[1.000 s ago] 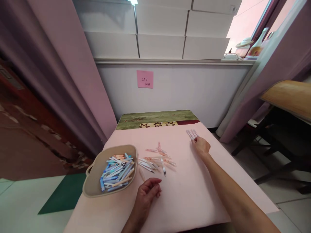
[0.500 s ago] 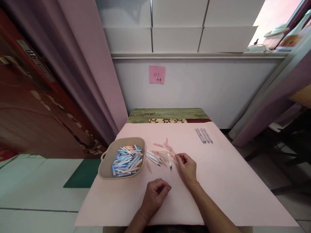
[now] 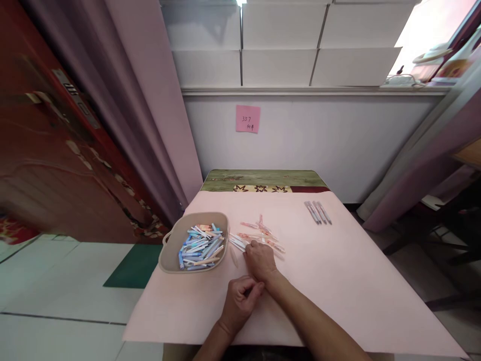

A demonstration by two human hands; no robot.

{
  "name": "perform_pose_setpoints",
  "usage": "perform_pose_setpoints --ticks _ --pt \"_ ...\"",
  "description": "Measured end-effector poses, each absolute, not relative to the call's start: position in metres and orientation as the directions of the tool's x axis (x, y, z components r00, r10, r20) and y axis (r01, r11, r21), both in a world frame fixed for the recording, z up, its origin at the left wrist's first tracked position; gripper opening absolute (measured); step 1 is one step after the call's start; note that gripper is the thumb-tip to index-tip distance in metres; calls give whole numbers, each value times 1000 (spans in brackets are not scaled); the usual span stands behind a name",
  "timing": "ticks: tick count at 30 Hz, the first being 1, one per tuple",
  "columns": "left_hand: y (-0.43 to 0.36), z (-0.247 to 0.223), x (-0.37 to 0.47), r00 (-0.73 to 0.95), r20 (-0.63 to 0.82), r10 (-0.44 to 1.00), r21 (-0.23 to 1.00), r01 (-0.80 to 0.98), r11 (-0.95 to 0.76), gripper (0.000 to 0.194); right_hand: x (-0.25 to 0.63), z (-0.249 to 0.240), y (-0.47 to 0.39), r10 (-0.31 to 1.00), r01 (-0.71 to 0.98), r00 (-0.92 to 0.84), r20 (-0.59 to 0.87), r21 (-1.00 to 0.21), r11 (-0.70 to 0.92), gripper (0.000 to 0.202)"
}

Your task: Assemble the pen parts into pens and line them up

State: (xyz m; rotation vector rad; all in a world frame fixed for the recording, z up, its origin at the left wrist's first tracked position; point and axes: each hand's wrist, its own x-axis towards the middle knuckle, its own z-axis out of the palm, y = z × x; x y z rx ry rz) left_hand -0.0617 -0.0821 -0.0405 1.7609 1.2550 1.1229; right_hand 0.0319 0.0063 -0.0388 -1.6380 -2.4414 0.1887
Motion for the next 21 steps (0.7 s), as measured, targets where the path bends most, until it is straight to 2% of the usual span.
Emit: perform_pose_setpoints --ticks 4,8,9,11,14,17,21 --pt "-82 -42 -63 154 234 960 897 347 -275 36 23 -40 8 934 912 -350 70 -204 357 21" --pt "-79 -47 -67 101 188 977 929 304 -210 36 41 -31 -10 963 935 -257 78 -234 268 16" --pt "-78 -48 -68 75 165 983 942 284 -180 36 50 -29 -17 971 933 -222 90 -268 239 14" --pt "-76 -51 -69 24 102 995 970 221 -104 30 67 -27 -35 981 882 -119 150 -437 174 11" --pt "-73 -55 -69 -3 1 1000 995 99 0 26 84 -32 -60 973 754 -43 225 -632 179 10" --pt "-71 -57 -68 30 -20 999 998 61 18 26 87 -44 -75 957 658 -53 285 -711 248 8" --pt "-72 -57 -67 57 13 998 998 65 -17 19 82 -55 -82 949 601 -67 307 -747 284 8"
